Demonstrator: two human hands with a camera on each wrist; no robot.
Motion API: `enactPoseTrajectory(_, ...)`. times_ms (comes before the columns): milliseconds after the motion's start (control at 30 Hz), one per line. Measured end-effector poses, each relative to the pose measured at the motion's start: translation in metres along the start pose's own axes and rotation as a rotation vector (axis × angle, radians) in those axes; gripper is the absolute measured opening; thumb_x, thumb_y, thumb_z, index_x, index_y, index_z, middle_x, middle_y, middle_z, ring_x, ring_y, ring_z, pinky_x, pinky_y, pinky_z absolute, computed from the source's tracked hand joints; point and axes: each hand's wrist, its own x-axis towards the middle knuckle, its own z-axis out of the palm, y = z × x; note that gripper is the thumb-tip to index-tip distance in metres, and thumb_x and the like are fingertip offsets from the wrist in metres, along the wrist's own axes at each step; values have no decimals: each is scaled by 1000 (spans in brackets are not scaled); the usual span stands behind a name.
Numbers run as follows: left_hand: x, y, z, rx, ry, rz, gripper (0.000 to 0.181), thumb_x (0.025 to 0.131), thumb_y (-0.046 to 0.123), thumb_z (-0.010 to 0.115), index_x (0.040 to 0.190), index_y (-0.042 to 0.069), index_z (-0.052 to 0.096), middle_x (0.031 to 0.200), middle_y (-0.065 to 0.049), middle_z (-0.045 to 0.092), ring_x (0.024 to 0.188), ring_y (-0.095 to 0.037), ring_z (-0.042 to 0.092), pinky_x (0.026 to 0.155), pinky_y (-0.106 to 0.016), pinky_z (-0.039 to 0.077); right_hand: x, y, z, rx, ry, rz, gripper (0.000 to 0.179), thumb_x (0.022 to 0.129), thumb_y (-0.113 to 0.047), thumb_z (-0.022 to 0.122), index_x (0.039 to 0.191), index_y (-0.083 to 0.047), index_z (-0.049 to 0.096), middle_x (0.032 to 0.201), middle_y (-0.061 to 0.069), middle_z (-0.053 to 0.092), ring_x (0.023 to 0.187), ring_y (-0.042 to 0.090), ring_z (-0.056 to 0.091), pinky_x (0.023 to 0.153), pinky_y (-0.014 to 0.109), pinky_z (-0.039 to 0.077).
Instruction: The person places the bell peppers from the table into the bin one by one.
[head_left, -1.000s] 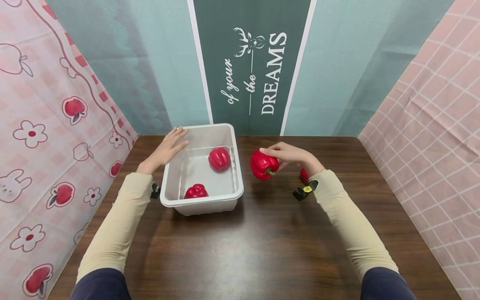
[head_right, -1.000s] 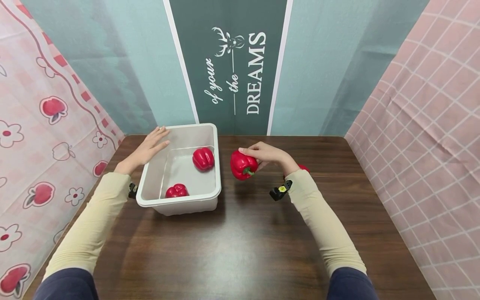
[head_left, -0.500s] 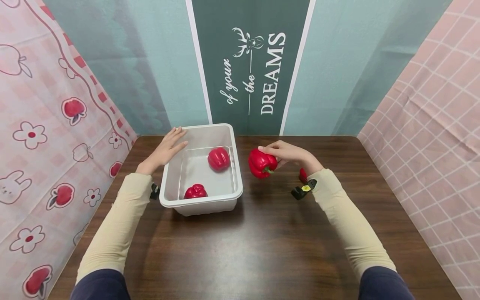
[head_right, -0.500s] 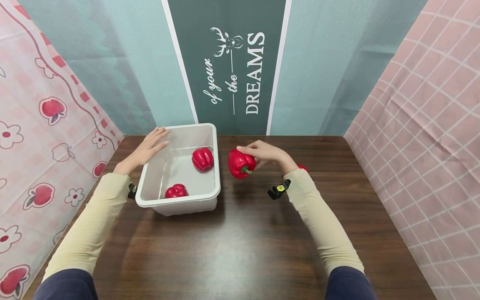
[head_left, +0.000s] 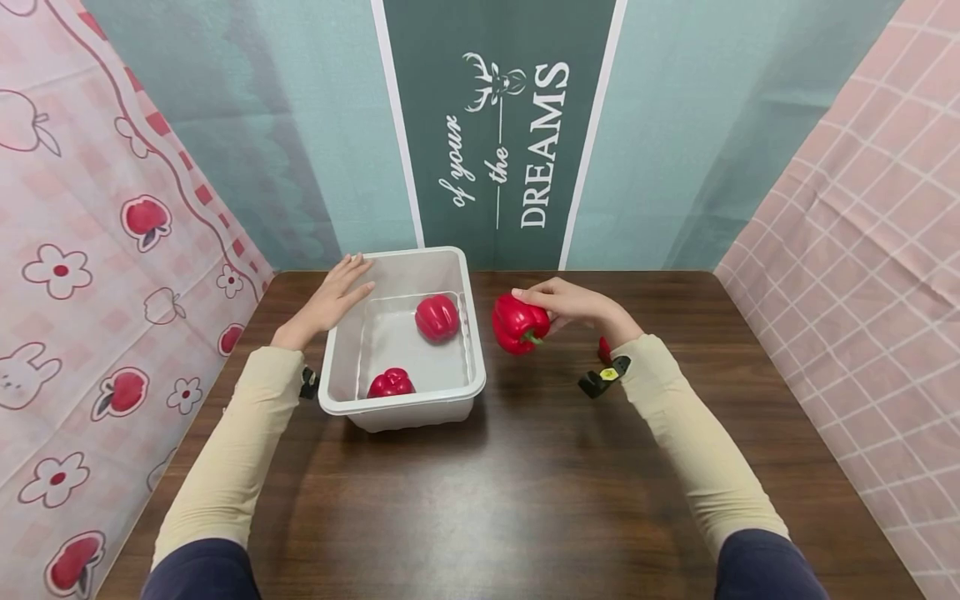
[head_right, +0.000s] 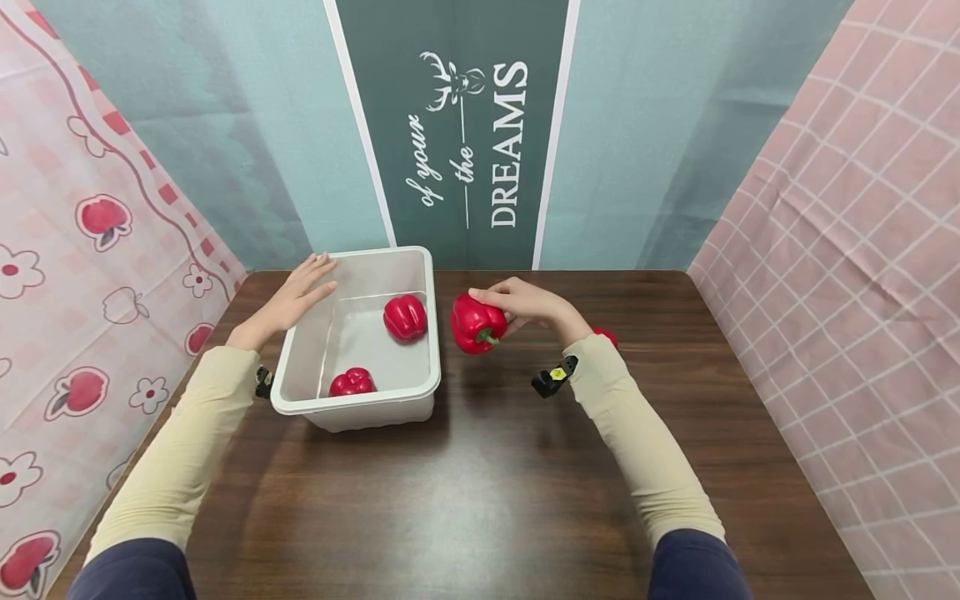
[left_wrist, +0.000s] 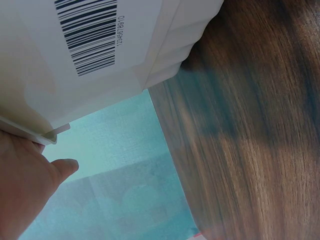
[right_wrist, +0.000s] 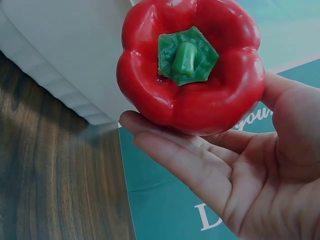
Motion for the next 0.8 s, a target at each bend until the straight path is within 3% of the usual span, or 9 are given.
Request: enactPoseTrajectory(800,-1,-1,0,0,-14,-8,63,97,45,38,148,10,23,156,-12,7,143,-26,-5,113,-52,0,6,-5,5,12,-4,-10,52,94,-46,47,122,-3,57,103,14,65,86,27,66,75,45,55)
